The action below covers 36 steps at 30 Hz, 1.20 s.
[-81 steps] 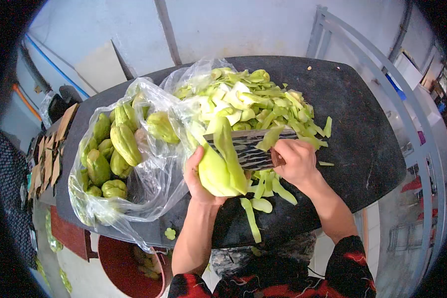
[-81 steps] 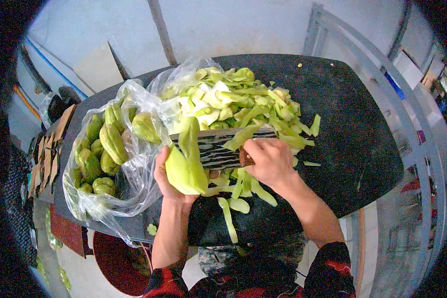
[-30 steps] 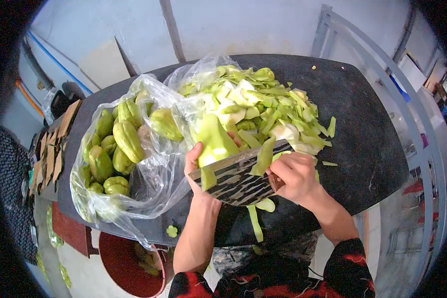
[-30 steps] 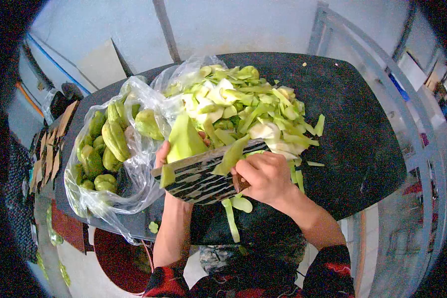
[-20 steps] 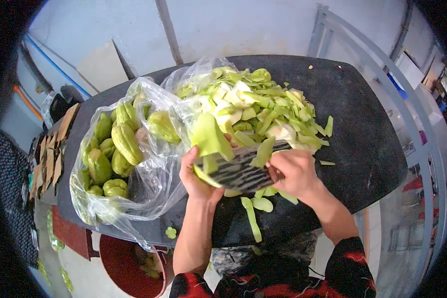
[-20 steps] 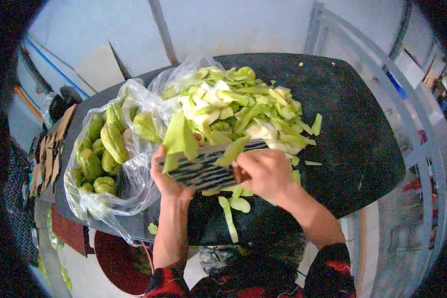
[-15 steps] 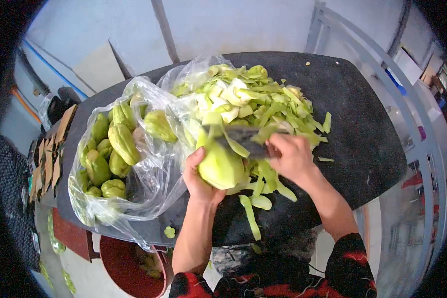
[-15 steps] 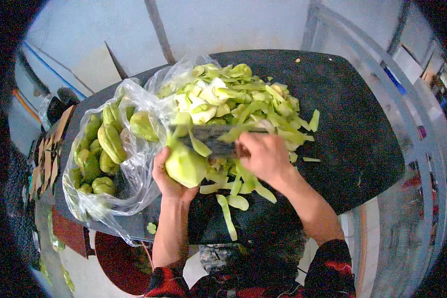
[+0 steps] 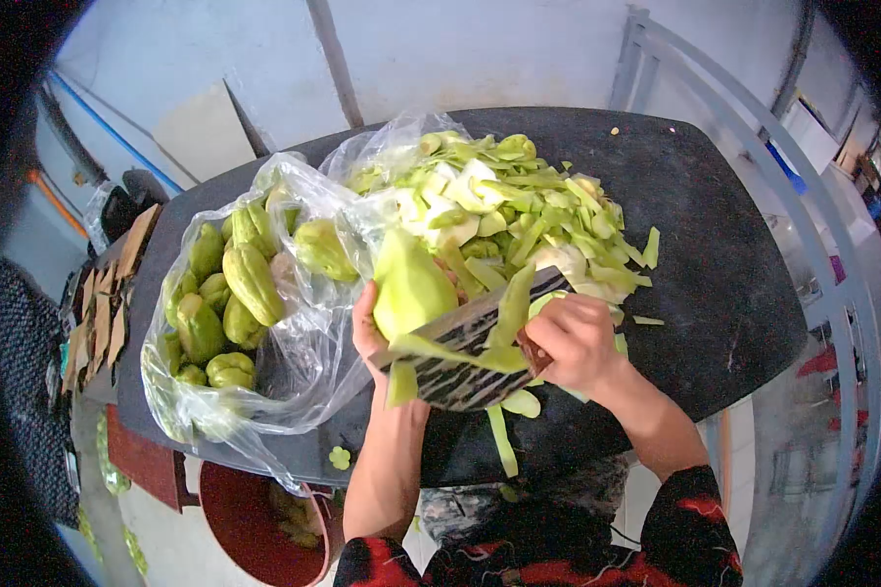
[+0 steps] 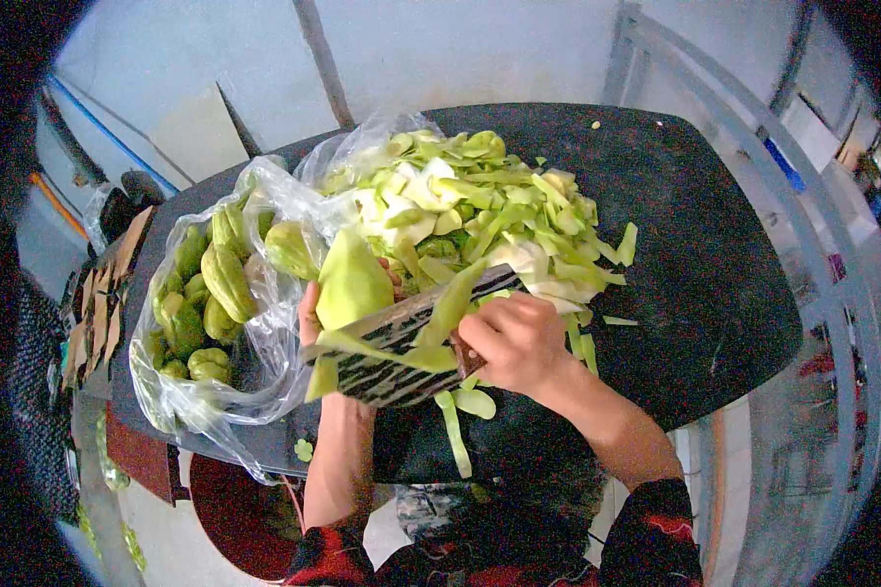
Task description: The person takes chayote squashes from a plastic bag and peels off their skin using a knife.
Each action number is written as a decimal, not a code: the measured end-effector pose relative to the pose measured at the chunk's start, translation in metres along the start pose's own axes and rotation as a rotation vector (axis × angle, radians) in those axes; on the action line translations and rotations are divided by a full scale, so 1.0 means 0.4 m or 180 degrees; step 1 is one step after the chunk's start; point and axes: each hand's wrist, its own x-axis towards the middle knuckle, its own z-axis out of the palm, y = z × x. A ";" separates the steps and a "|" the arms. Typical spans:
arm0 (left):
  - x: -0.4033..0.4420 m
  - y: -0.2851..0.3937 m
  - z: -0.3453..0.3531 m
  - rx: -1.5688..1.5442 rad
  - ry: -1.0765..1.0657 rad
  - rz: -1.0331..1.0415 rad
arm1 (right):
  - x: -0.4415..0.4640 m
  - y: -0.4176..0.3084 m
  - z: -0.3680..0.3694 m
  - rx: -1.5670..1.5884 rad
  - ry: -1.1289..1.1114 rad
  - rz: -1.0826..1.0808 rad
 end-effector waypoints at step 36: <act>-0.019 -0.002 0.020 0.0066 -0.0398 -0.0456 | 0.021 -0.026 -0.028 -0.0076 -0.0152 0.0085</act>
